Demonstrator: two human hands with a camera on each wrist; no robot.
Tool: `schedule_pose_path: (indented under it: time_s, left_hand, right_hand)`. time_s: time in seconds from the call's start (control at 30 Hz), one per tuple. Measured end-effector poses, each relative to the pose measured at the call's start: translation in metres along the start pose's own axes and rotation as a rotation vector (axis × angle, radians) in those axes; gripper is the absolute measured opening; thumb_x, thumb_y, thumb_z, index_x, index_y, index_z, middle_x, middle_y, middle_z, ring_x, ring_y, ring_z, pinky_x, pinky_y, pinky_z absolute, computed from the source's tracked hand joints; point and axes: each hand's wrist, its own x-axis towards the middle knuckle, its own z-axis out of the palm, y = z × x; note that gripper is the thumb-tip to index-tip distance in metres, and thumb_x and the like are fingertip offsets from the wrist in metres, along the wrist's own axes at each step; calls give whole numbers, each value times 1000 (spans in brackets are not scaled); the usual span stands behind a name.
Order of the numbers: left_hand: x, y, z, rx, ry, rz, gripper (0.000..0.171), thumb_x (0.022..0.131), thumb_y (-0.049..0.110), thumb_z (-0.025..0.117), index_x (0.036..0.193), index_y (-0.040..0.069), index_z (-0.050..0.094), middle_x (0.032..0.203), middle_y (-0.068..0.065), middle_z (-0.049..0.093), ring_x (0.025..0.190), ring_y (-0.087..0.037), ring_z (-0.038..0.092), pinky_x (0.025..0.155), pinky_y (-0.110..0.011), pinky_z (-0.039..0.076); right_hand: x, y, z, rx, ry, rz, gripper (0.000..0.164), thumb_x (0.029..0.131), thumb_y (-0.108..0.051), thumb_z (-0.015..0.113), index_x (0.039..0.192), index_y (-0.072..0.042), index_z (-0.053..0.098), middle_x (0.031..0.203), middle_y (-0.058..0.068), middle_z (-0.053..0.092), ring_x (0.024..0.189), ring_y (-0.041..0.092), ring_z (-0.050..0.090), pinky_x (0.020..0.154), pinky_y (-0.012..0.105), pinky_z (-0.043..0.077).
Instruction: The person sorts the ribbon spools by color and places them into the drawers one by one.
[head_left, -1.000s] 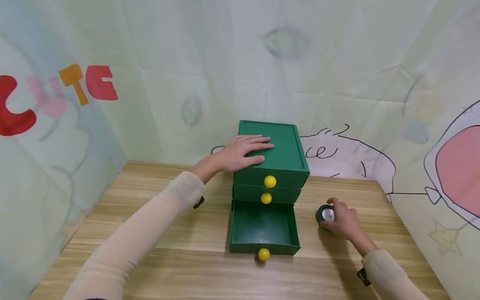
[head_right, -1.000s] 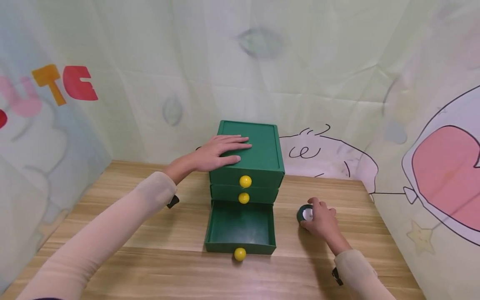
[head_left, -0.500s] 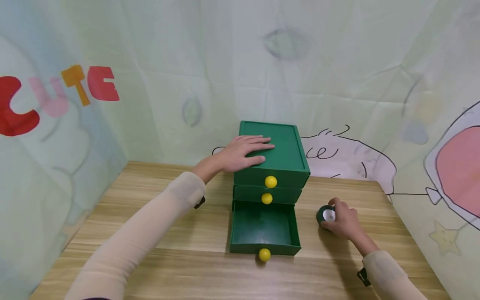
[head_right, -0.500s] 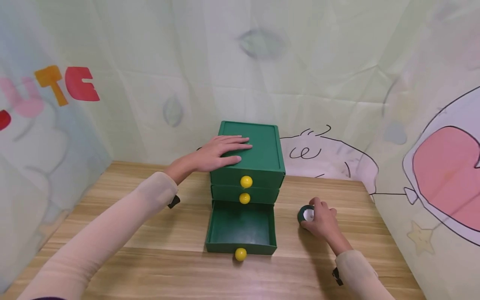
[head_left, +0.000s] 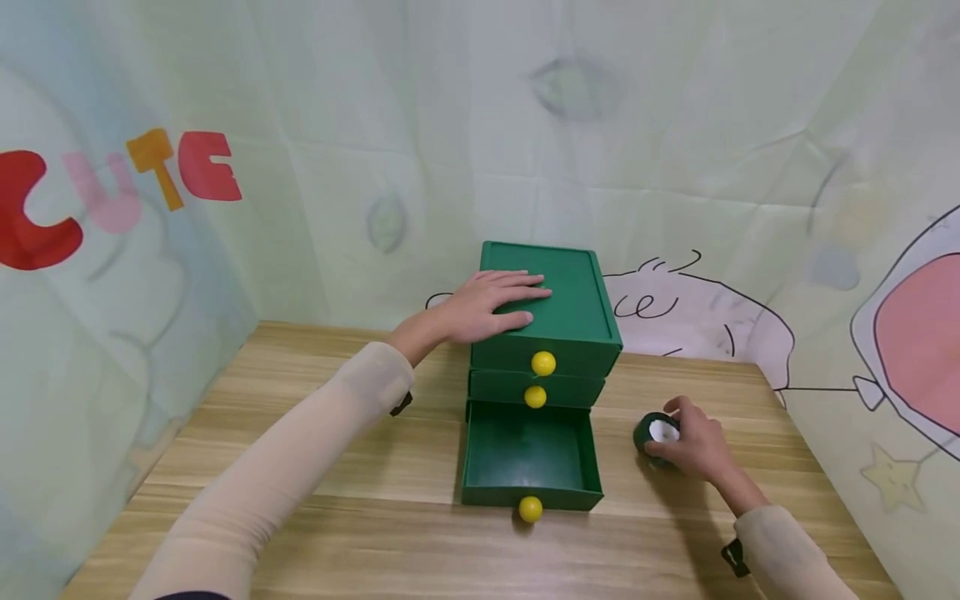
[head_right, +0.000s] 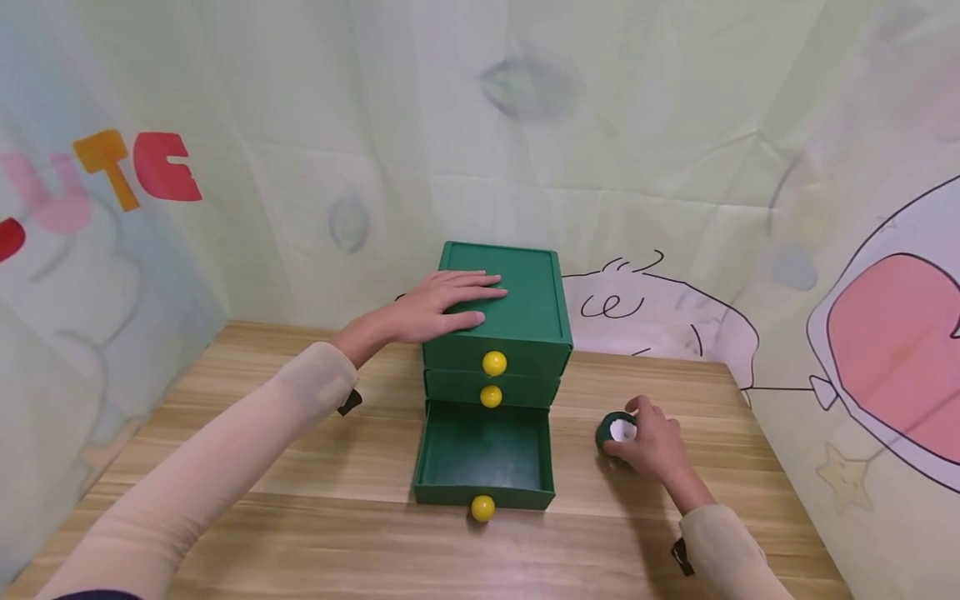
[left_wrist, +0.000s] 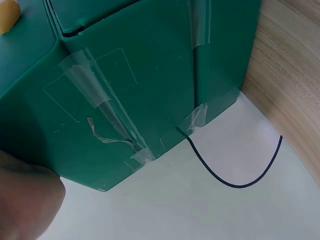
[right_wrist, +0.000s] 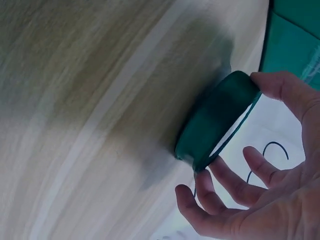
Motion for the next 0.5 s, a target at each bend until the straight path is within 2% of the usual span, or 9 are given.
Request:
schedule_pose_path:
  time_s: [0.23,0.5]
  left_hand:
    - [0,0,0,1,-6,0,55,112,40,49,163,21,45,175,-2,30,164,-28,17,131,-57,8]
    - [0,0,0,6,-9,3,55,112,40,49,164,21,45,175,-3,30,164,-28,17,131,-57,8]
  right_hand:
    - [-5,-5,-7,79,-83,35,72,89,-29,86,136,6,44,133,41,57,116,52,61,92,61,55]
    - [-6,-7,-8,60,-88,29,75,88,-29,88,137,7,44,130,40,58,113,49,62,90,59,56]
